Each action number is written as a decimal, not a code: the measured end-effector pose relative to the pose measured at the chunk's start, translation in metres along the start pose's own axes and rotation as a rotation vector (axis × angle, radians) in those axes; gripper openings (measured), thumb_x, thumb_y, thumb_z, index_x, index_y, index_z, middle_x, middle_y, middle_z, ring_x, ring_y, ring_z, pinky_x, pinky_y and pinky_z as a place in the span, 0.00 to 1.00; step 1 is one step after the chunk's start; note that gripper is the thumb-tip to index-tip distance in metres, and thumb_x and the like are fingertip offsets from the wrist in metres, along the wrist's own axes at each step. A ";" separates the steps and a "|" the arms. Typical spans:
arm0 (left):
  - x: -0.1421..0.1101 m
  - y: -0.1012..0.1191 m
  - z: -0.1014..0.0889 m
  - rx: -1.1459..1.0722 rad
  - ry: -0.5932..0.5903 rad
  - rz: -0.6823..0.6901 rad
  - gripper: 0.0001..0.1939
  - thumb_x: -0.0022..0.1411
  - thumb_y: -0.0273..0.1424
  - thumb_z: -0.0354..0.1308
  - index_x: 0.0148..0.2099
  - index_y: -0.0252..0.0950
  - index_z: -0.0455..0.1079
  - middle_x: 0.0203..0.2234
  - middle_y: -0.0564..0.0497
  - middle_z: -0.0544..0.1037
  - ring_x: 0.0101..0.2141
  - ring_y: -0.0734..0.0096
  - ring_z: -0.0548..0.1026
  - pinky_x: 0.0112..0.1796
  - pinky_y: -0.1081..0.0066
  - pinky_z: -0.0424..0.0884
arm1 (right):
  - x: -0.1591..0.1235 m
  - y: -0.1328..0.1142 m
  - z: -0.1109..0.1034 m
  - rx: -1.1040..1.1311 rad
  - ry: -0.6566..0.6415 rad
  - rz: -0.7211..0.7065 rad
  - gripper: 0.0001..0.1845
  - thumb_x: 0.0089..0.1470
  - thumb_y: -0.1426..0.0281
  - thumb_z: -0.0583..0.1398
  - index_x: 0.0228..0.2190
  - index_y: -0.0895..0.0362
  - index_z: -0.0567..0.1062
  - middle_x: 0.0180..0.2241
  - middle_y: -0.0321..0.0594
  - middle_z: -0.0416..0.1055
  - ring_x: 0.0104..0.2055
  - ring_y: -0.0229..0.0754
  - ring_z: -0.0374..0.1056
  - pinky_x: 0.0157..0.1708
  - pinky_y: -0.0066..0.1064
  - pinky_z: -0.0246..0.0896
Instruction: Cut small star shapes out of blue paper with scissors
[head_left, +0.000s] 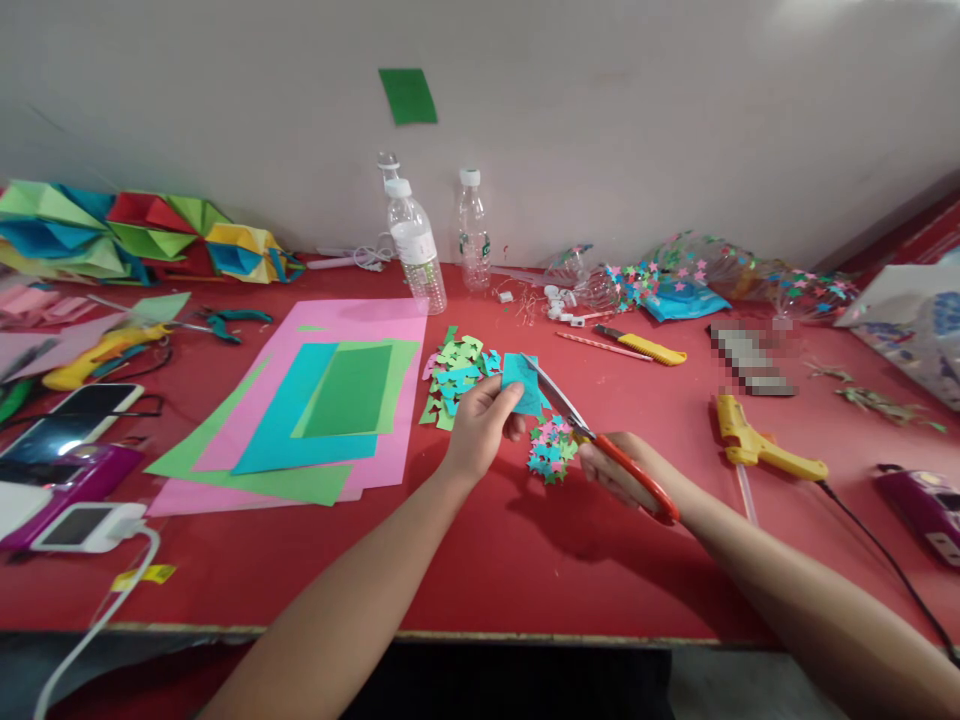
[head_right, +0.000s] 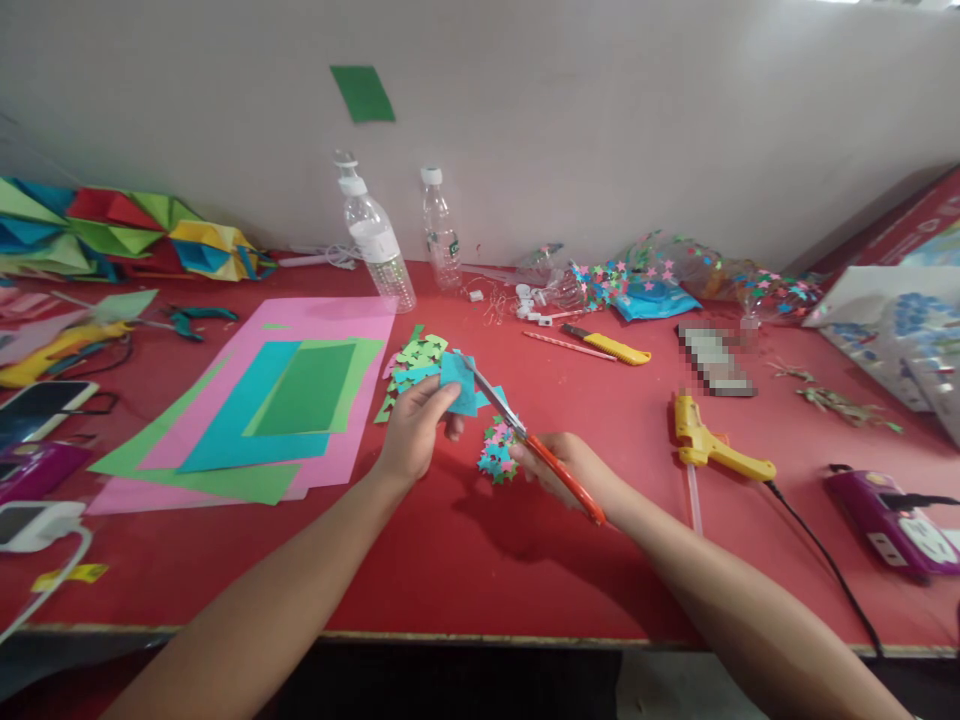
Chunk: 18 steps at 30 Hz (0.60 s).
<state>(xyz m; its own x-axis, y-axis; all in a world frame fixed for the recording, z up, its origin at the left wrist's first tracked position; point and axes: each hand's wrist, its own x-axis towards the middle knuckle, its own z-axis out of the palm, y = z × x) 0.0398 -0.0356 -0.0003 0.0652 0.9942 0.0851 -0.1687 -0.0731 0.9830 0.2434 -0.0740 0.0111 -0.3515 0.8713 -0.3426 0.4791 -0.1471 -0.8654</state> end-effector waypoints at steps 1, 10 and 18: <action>0.002 0.000 -0.001 -0.035 0.026 -0.013 0.14 0.59 0.37 0.58 0.24 0.37 0.64 0.13 0.57 0.67 0.15 0.80 0.65 0.18 0.77 0.61 | 0.000 -0.001 0.000 0.003 0.003 0.003 0.34 0.48 0.36 0.54 0.20 0.55 0.65 0.12 0.28 0.54 0.12 0.30 0.50 0.12 0.25 0.45; 0.009 0.003 -0.001 -0.472 -0.003 -0.291 0.10 0.53 0.37 0.62 0.29 0.35 0.68 0.19 0.54 0.73 0.20 0.77 0.72 0.22 0.76 0.69 | -0.001 -0.002 0.004 0.045 0.008 0.036 0.32 0.48 0.38 0.56 0.20 0.55 0.63 0.11 0.27 0.53 0.12 0.30 0.49 0.13 0.25 0.43; 0.010 0.008 -0.002 -0.557 0.002 -0.244 0.13 0.48 0.28 0.66 0.23 0.34 0.63 0.15 0.58 0.67 0.16 0.86 0.63 0.19 0.81 0.60 | 0.000 -0.002 0.004 -0.008 0.022 0.019 0.31 0.49 0.39 0.56 0.20 0.55 0.64 0.11 0.28 0.53 0.12 0.31 0.49 0.13 0.26 0.43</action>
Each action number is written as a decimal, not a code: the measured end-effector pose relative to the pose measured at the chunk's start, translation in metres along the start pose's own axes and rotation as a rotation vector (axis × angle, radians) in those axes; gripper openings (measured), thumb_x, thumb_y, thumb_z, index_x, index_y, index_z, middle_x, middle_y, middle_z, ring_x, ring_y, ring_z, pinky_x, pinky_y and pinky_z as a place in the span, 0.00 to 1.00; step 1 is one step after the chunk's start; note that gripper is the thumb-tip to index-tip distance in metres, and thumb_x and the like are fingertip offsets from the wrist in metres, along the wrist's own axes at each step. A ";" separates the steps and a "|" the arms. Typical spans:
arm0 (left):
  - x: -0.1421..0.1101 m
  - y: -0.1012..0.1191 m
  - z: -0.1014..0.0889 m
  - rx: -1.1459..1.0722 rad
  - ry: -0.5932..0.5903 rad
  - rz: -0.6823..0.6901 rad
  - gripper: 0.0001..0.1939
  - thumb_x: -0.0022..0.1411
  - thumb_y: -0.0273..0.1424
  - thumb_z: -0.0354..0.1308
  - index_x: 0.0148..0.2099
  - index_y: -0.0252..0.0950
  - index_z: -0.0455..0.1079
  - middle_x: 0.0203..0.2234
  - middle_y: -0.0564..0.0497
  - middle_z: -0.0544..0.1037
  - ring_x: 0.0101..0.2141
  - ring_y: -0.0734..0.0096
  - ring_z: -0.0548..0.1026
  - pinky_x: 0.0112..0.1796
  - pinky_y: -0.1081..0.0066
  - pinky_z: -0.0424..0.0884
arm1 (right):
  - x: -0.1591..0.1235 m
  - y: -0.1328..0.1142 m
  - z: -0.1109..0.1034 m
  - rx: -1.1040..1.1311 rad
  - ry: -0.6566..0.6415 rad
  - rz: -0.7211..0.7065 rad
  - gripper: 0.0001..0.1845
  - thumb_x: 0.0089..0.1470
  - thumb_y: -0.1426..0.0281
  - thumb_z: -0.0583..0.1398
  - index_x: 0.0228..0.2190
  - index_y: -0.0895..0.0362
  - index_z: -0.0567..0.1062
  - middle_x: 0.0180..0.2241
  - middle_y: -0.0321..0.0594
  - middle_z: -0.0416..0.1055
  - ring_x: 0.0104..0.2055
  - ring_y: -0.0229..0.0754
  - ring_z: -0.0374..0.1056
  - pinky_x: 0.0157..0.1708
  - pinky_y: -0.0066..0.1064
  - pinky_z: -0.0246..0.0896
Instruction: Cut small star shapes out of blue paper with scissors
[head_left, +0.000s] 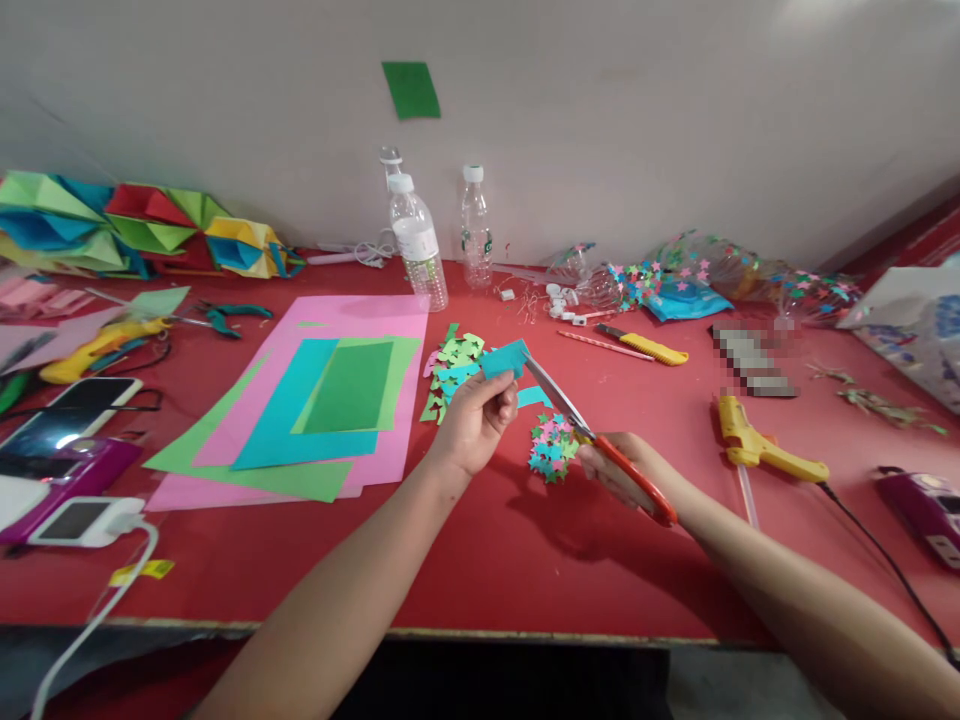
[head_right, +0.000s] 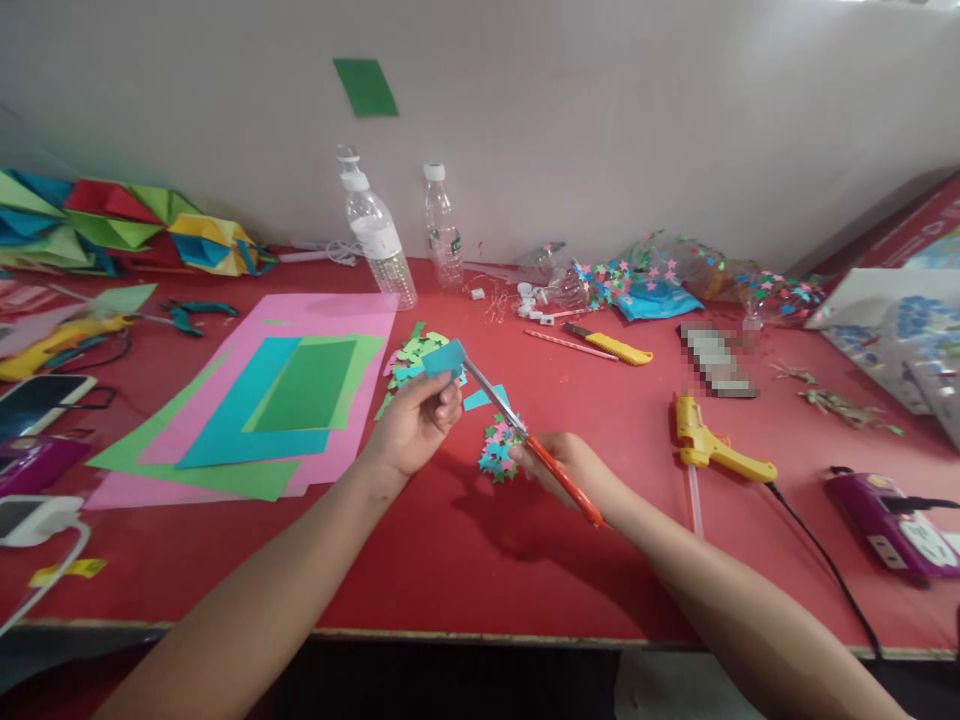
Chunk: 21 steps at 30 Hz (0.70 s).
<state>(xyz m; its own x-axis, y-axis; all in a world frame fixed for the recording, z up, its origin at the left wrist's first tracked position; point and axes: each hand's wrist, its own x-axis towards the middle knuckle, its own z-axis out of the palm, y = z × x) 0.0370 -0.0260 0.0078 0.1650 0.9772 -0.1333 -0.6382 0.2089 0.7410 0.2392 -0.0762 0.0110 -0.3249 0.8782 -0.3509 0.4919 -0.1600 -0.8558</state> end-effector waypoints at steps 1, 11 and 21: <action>0.000 0.000 -0.001 0.015 -0.013 0.020 0.14 0.48 0.29 0.66 0.22 0.34 0.61 0.15 0.59 0.65 0.16 0.86 0.61 0.19 0.80 0.58 | 0.000 0.000 0.001 -0.009 0.007 0.000 0.30 0.49 0.40 0.57 0.20 0.55 0.64 0.11 0.28 0.53 0.13 0.31 0.49 0.13 0.26 0.43; 0.001 -0.004 -0.006 0.324 0.110 0.281 0.21 0.52 0.32 0.63 0.21 0.38 0.52 0.13 0.61 0.52 0.16 0.83 0.49 0.19 0.73 0.46 | -0.001 0.002 -0.002 -0.081 -0.037 -0.061 0.30 0.53 0.42 0.56 0.21 0.56 0.66 0.12 0.29 0.56 0.14 0.31 0.51 0.15 0.26 0.46; 0.002 0.000 -0.008 0.428 0.164 0.344 0.14 0.50 0.33 0.64 0.21 0.38 0.60 0.13 0.61 0.56 0.17 0.80 0.52 0.22 0.72 0.53 | -0.004 -0.002 -0.006 -0.114 -0.097 -0.119 0.33 0.53 0.39 0.53 0.25 0.58 0.69 0.15 0.30 0.56 0.16 0.32 0.53 0.17 0.26 0.48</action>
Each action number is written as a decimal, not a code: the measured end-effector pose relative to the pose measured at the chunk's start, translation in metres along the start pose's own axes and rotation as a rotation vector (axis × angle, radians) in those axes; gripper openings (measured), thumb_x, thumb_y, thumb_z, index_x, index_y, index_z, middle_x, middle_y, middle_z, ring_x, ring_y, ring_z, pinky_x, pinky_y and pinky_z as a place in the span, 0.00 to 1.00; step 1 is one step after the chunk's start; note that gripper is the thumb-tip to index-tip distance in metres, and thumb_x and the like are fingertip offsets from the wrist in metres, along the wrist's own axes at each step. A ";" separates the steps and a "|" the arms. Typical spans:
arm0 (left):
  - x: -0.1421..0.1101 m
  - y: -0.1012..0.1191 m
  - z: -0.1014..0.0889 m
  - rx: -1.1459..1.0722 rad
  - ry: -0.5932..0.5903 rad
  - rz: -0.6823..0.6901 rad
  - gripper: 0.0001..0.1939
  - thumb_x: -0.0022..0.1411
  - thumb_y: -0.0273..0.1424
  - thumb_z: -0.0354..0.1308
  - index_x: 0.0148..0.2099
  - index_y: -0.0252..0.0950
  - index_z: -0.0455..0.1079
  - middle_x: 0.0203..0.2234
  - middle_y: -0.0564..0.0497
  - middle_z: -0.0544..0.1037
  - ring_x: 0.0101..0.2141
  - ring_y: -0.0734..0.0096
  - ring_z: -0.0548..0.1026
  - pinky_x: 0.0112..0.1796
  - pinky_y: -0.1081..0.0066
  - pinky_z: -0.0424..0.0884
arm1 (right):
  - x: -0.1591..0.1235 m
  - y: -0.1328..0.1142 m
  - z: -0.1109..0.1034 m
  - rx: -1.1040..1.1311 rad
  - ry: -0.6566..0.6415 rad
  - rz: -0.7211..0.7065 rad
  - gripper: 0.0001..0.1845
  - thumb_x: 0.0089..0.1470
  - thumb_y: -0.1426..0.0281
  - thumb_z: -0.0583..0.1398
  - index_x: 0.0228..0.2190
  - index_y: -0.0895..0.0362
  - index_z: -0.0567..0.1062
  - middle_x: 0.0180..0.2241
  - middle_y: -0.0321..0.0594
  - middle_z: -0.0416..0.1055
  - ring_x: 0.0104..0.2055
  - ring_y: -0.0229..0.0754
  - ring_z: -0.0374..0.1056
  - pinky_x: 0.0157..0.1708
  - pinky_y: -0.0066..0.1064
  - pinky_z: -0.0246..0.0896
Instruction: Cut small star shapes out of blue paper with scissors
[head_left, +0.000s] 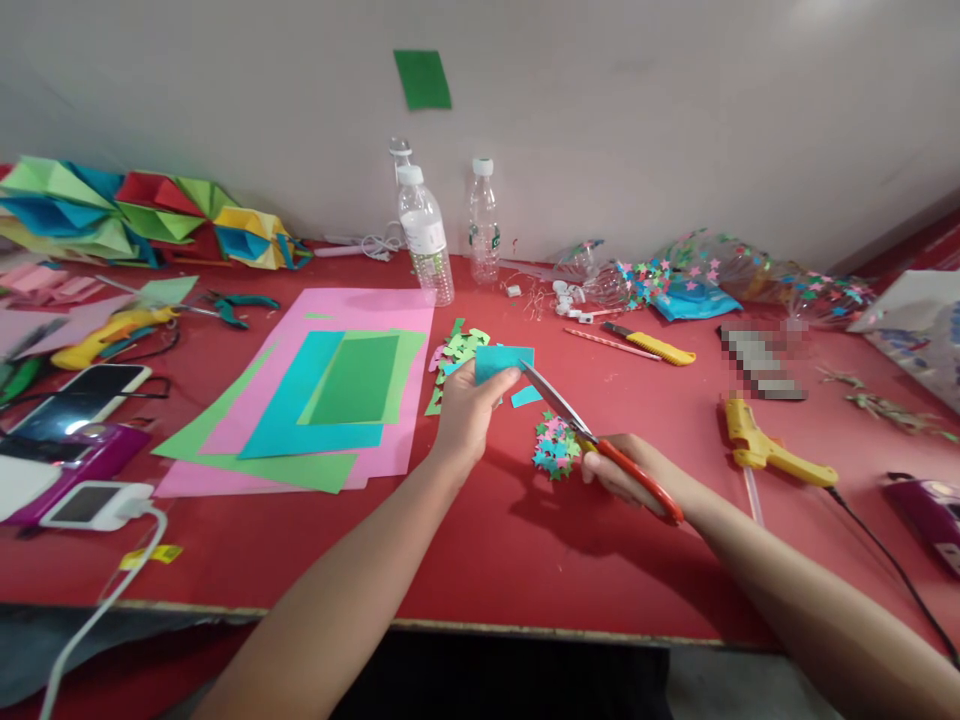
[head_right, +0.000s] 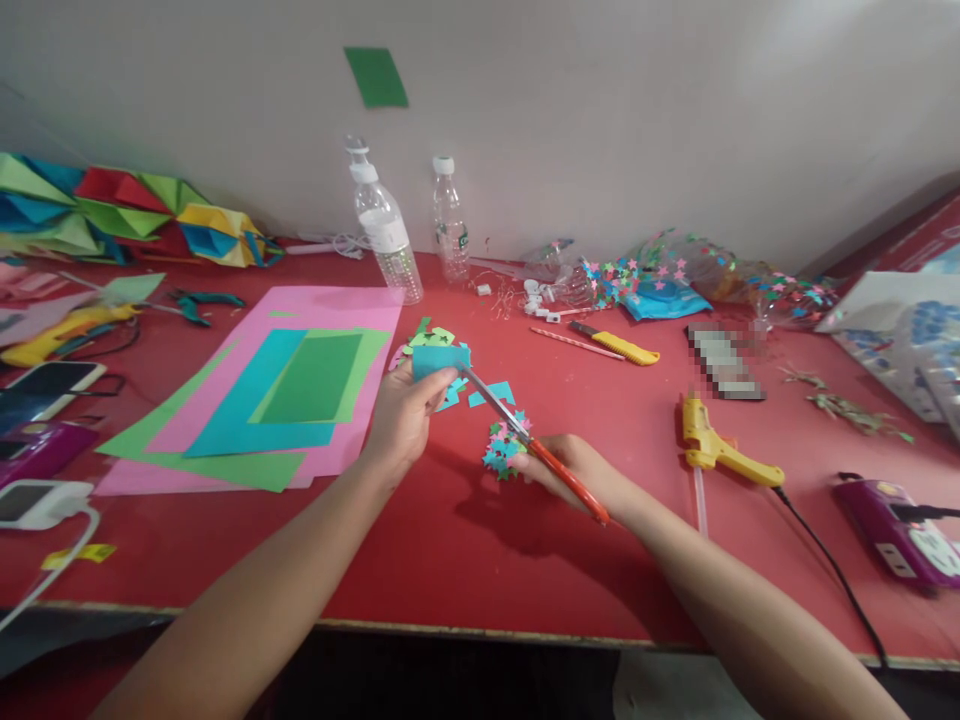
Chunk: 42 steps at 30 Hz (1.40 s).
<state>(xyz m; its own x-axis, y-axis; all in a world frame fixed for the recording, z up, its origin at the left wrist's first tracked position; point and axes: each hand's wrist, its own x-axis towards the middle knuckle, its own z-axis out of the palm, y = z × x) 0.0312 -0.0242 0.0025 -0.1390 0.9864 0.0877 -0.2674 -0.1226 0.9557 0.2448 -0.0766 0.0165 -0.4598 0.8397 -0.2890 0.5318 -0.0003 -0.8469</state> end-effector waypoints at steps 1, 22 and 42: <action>0.000 0.000 -0.001 0.004 -0.006 0.003 0.13 0.50 0.33 0.64 0.22 0.38 0.62 0.13 0.60 0.58 0.18 0.80 0.54 0.22 0.72 0.54 | 0.000 -0.001 0.000 -0.003 -0.003 0.000 0.33 0.53 0.39 0.53 0.25 0.58 0.69 0.16 0.30 0.56 0.16 0.32 0.53 0.17 0.26 0.49; 0.013 0.007 -0.015 0.129 -0.144 -0.053 0.15 0.49 0.34 0.64 0.21 0.37 0.60 0.13 0.61 0.57 0.16 0.83 0.50 0.20 0.73 0.47 | 0.004 0.005 -0.001 -0.078 0.035 0.051 0.25 0.55 0.49 0.57 0.21 0.56 0.65 0.14 0.29 0.56 0.14 0.31 0.52 0.16 0.25 0.46; 0.012 0.001 -0.011 0.042 -0.159 -0.072 0.14 0.51 0.36 0.63 0.21 0.36 0.63 0.14 0.57 0.66 0.16 0.82 0.61 0.19 0.75 0.55 | 0.007 0.002 0.001 0.072 0.034 0.100 0.30 0.51 0.41 0.55 0.21 0.56 0.66 0.12 0.28 0.55 0.13 0.31 0.51 0.16 0.26 0.46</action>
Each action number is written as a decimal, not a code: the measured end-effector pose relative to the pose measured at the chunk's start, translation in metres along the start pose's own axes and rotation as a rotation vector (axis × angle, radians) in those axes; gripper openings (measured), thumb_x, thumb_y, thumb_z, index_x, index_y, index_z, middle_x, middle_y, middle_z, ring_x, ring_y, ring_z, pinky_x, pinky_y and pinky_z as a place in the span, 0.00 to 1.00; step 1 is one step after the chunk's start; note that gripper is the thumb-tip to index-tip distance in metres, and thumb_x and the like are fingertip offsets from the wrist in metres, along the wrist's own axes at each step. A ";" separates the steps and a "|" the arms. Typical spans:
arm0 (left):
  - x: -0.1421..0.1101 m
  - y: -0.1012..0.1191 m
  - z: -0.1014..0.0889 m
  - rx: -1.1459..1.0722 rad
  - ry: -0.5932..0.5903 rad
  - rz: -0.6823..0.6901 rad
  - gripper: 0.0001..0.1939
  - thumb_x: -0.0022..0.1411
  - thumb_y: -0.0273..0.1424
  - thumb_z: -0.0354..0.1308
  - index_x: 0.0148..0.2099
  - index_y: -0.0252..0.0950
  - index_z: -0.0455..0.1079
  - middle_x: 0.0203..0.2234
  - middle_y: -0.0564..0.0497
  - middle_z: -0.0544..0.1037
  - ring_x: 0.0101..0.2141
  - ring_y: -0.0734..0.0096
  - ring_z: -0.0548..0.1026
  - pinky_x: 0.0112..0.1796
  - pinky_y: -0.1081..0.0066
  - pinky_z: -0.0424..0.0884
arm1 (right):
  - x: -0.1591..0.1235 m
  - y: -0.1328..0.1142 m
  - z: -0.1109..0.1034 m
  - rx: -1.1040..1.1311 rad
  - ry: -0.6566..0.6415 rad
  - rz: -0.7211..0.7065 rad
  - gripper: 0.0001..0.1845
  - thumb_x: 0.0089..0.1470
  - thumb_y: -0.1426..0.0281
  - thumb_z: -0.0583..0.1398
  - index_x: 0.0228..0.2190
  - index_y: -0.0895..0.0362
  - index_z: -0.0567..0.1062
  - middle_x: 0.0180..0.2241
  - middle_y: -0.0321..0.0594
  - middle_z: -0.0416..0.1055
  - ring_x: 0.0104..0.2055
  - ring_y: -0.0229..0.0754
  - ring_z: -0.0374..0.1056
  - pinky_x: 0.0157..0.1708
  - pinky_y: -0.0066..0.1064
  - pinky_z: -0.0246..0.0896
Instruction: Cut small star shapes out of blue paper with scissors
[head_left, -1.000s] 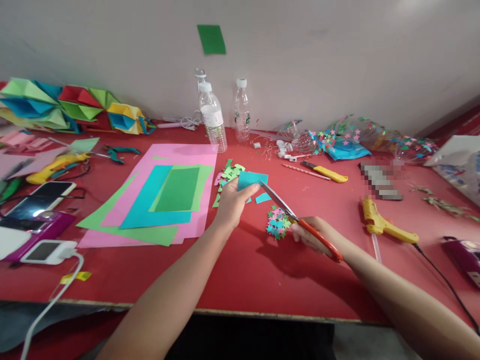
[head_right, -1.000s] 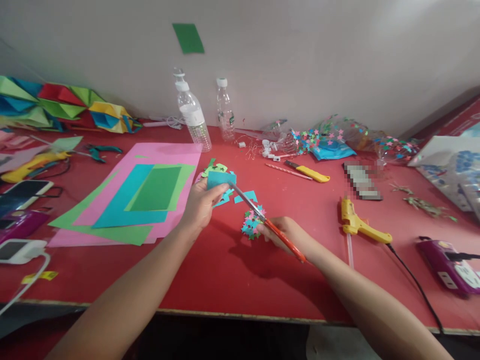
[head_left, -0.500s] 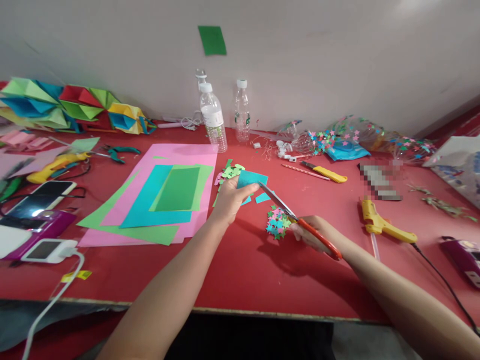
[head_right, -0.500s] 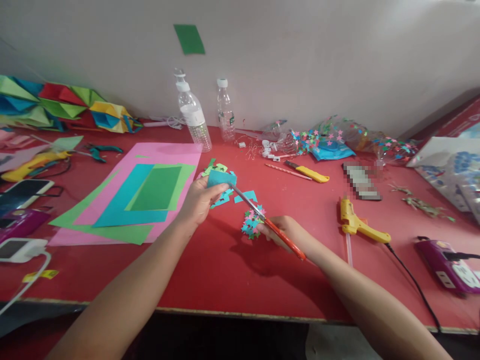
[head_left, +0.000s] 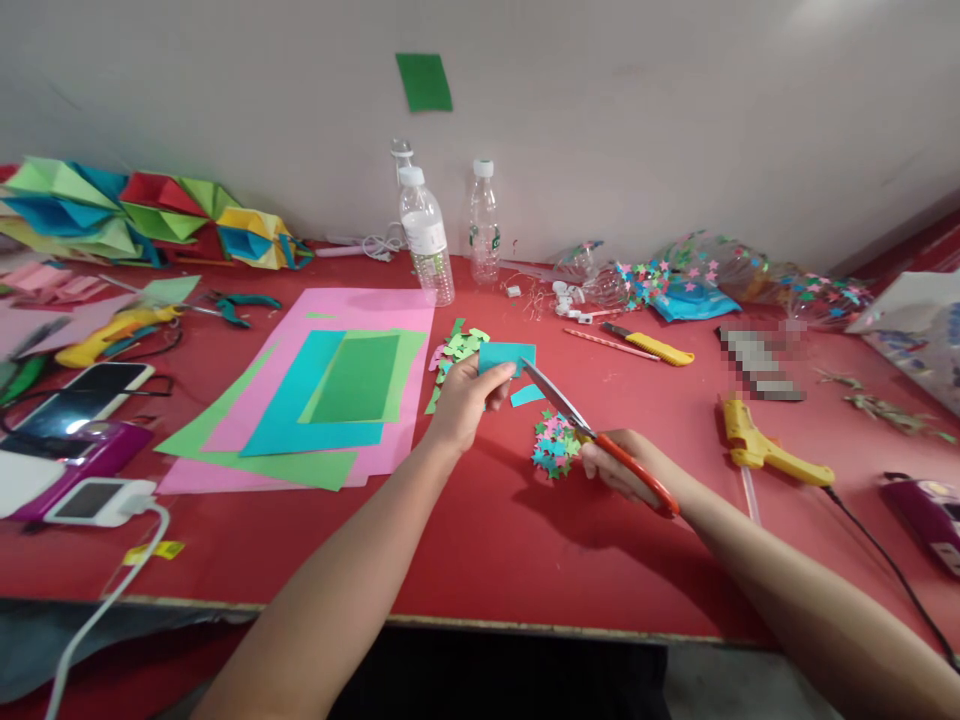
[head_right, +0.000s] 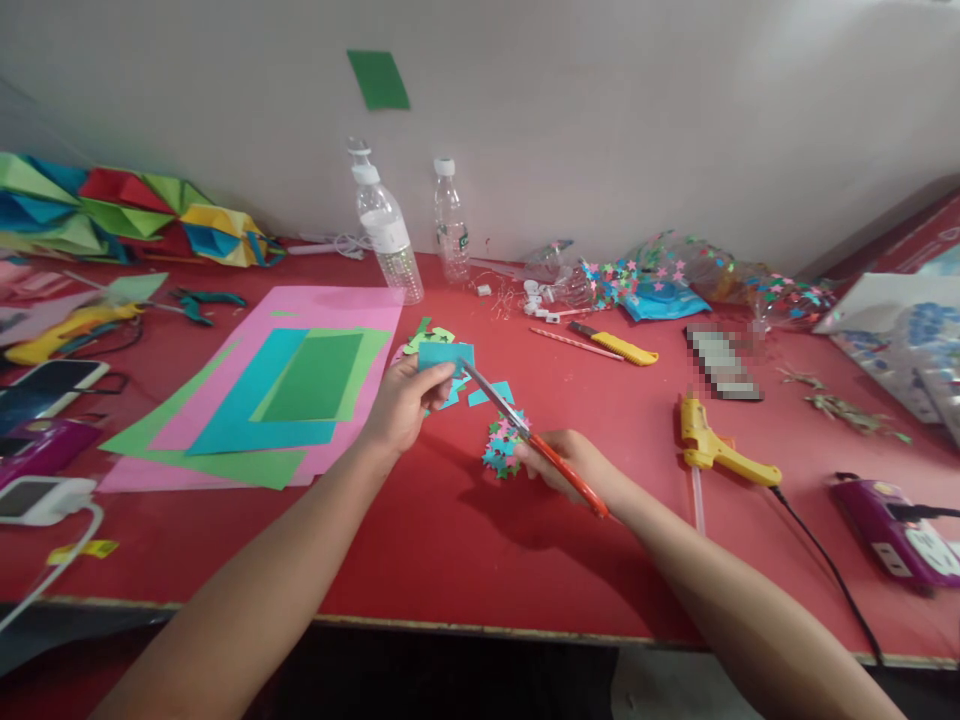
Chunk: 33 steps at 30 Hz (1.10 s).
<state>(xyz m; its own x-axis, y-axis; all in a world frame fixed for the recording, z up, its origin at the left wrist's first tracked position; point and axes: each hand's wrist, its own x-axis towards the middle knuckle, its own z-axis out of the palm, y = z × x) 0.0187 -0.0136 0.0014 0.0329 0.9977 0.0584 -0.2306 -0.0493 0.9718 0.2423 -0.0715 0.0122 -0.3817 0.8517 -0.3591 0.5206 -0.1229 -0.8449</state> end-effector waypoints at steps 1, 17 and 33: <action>-0.001 -0.001 0.002 -0.018 -0.006 -0.003 0.14 0.52 0.36 0.62 0.22 0.36 0.65 0.15 0.57 0.68 0.16 0.82 0.62 0.19 0.75 0.56 | 0.000 0.000 0.000 0.009 -0.006 -0.005 0.31 0.52 0.41 0.54 0.21 0.56 0.66 0.12 0.28 0.55 0.13 0.31 0.51 0.16 0.26 0.47; -0.016 -0.008 0.022 -0.086 0.001 -0.038 0.15 0.55 0.40 0.62 0.24 0.36 0.69 0.15 0.57 0.68 0.17 0.82 0.63 0.20 0.76 0.58 | -0.005 0.005 0.010 0.114 -0.042 -0.043 0.32 0.54 0.40 0.52 0.27 0.58 0.69 0.13 0.27 0.55 0.13 0.31 0.52 0.16 0.25 0.51; -0.014 -0.010 0.019 -0.025 -0.040 -0.038 0.17 0.57 0.41 0.60 0.22 0.35 0.67 0.15 0.56 0.68 0.17 0.82 0.61 0.20 0.75 0.56 | -0.004 0.000 0.010 0.122 0.023 0.086 0.28 0.56 0.44 0.54 0.22 0.56 0.66 0.10 0.27 0.54 0.10 0.30 0.49 0.10 0.23 0.44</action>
<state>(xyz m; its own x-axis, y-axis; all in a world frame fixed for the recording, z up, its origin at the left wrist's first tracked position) 0.0389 -0.0281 -0.0048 0.0808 0.9963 0.0308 -0.2523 -0.0094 0.9676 0.2360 -0.0799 0.0091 -0.3216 0.8466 -0.4240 0.4534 -0.2555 -0.8539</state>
